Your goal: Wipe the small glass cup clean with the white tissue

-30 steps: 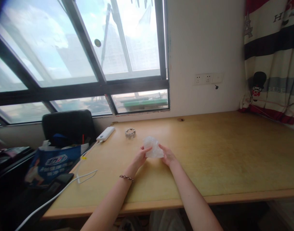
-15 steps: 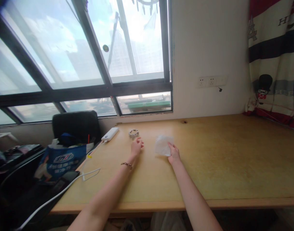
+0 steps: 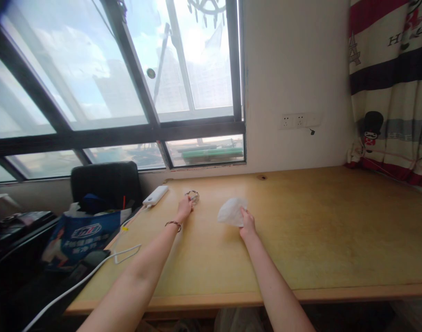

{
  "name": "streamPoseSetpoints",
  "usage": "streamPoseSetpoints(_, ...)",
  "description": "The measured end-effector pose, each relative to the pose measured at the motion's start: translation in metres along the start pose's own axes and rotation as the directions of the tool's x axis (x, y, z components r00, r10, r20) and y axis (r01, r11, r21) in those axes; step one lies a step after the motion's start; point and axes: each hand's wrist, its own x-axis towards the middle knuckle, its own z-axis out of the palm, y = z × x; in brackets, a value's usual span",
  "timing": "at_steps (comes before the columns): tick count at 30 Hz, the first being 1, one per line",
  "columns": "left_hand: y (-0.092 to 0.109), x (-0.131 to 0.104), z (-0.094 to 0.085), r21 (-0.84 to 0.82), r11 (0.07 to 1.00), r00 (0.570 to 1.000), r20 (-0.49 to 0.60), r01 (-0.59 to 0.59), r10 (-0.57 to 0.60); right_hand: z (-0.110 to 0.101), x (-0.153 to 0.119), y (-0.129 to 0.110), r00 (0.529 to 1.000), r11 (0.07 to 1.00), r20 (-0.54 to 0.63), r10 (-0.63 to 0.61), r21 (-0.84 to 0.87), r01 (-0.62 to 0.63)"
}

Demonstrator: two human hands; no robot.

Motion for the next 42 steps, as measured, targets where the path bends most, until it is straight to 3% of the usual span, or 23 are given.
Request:
streamPoseSetpoints(4, 0.008, -0.019, 0.015, -0.018, 1.000, 1.000, 0.016, 0.009, -0.009, -0.001, 0.004, -0.001, 0.979, 0.986, -0.119, -0.167, 0.000, 0.168)
streamPoseSetpoints(7, 0.025, -0.041, 0.036, -0.049, 0.998, 0.999, 0.031, -0.043, 0.044, 0.002, 0.004, -0.003, 0.962, 0.967, -0.123, -0.246, 0.036, 0.252)
streamPoseSetpoints(11, 0.057, -0.078, 0.073, -0.037, 0.980, 0.979, 0.053, -0.194, 0.196, 0.007, 0.000, -0.005, 0.983, 0.977, 0.031, -0.182, 0.118, 0.177)
streamPoseSetpoints(14, 0.076, -0.102, 0.099, 0.057, 0.966, 0.962, 0.116, -0.254, 0.246, 0.005, -0.004, -0.007, 0.977, 0.993, 0.185, -0.105, 0.082, 0.091)
streamPoseSetpoints(16, 0.082, -0.114, 0.110, 0.133, 0.939, 0.944, 0.131, -0.319, 0.302, 0.002, -0.004, -0.007, 0.980, 0.998, 0.189, -0.060, 0.045, 0.052)
streamPoseSetpoints(20, 0.082, -0.123, 0.111, 0.265, 0.858, 0.897, 0.166, -0.441, 0.409, -0.004, 0.000, -0.001, 0.990, 0.990, 0.024, -0.138, 0.022, 0.138)
streamPoseSetpoints(23, 0.081, -0.126, 0.106, 0.310, 0.801, 0.858, 0.225, -0.512, 0.462, -0.005, 0.002, 0.007, 0.977, 0.977, 0.025, -0.210, -0.018, 0.211)
streamPoseSetpoints(27, 0.086, -0.133, 0.104, 0.262, 0.749, 0.793, 0.243, -0.608, 0.559, -0.008, 0.003, 0.013, 0.966, 0.947, 0.014, -0.258, -0.194, 0.255)
streamPoseSetpoints(32, 0.094, -0.137, 0.104, 0.216, 0.732, 0.763, 0.180, -0.646, 0.620, -0.015, 0.006, 0.003, 0.910, 0.744, -0.078, -0.406, -0.606, 0.280)
streamPoseSetpoints(37, 0.098, -0.133, 0.100, 0.087, 0.791, 0.796, 0.065, -0.605, 0.602, -0.015, 0.008, -0.007, 0.882, 0.335, -0.029, -0.471, -0.930, 0.148)
streamPoseSetpoints(39, 0.098, -0.130, 0.101, -0.004, 0.821, 0.821, 0.030, -0.570, 0.570, -0.013, 0.008, -0.008, 0.901, 0.304, -0.037, -0.432, -0.946, 0.107)
streamPoseSetpoints(42, 0.094, -0.125, 0.108, -0.227, 0.858, 0.881, 0.001, -0.461, 0.474, -0.010, 0.005, -0.008, 0.932, 0.339, -0.052, -0.359, -0.938, 0.078)
